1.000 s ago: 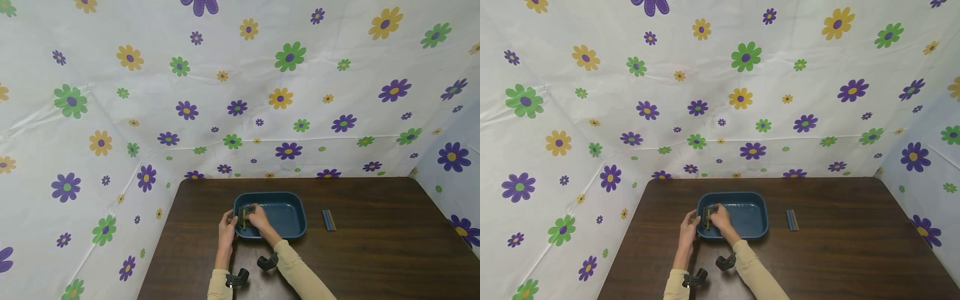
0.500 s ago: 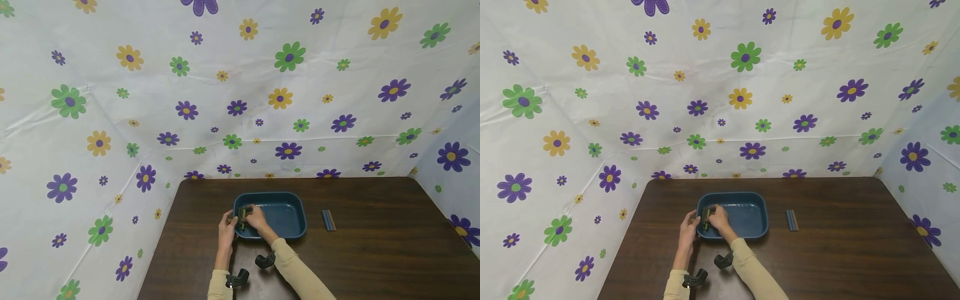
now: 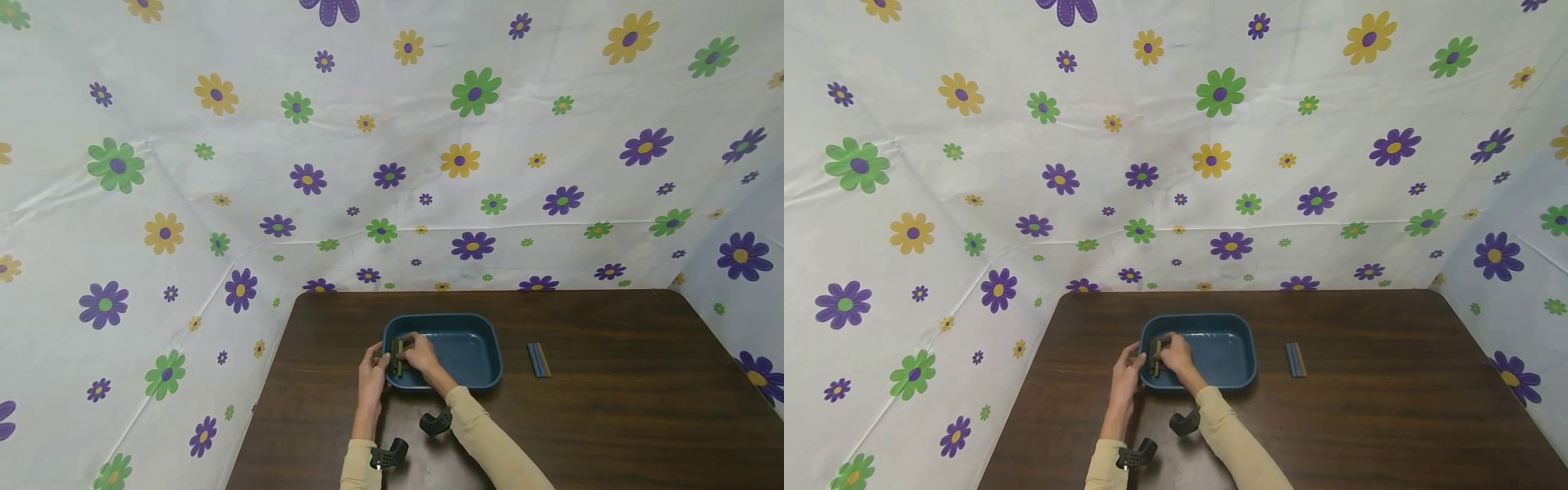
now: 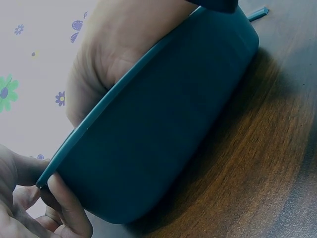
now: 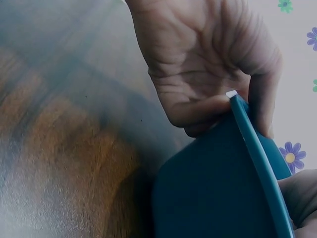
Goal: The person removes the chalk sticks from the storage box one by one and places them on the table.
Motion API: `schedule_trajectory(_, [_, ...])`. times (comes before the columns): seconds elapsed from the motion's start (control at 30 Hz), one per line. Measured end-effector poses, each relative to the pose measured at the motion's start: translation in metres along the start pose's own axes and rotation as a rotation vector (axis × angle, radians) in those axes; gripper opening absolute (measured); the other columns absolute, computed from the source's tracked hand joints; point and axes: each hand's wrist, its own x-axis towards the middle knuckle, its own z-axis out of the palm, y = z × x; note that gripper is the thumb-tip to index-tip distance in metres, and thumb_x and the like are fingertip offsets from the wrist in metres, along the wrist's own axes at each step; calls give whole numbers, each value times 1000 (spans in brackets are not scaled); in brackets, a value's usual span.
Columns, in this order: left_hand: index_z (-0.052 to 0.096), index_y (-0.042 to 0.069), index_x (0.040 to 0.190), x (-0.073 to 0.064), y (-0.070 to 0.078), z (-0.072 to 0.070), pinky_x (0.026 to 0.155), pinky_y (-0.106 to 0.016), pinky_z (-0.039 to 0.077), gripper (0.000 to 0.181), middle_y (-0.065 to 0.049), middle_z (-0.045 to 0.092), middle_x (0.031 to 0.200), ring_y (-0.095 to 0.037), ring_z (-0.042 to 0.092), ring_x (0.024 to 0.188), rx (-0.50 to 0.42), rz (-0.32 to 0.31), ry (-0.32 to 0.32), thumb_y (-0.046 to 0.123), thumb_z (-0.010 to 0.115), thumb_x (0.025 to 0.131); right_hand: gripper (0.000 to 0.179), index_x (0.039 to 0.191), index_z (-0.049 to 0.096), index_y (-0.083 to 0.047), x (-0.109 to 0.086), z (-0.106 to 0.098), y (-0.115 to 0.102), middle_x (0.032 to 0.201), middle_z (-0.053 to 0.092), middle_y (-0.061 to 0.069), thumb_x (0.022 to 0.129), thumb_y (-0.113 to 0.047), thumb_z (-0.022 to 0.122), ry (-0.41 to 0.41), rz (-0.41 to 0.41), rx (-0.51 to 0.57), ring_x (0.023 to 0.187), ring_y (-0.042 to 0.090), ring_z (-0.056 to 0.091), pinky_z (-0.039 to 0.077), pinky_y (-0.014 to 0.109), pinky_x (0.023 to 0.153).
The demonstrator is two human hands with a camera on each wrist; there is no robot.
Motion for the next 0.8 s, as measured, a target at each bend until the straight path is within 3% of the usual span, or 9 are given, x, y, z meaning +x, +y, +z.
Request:
schedule_trajectory(0.27, [52,-13,139,1,-1,0,56,-30,45,38,-26,58,92,-15,46,57,0,-8,-5,3,55,105,40,125,62,11,0,-8,-1,89,67,17,86,11,64,4,12,86,77,23,67,61,40,65])
schedule_trajectory(0.47, [52,-12,140,1,-1,-1,55,-30,45,38,-27,59,94,-15,48,58,5,-17,-7,4,55,105,39,127,61,11,-1,-15,-2,97,68,24,88,10,63,-8,32,195,85,33,70,61,47,71])
schedule_trajectory(0.8, [53,-12,138,0,1,0,55,-30,46,37,-26,59,93,-16,49,60,6,-15,6,3,55,104,38,131,59,15,-2,-27,-10,111,66,33,93,10,60,-126,-29,278,95,44,70,61,51,73])
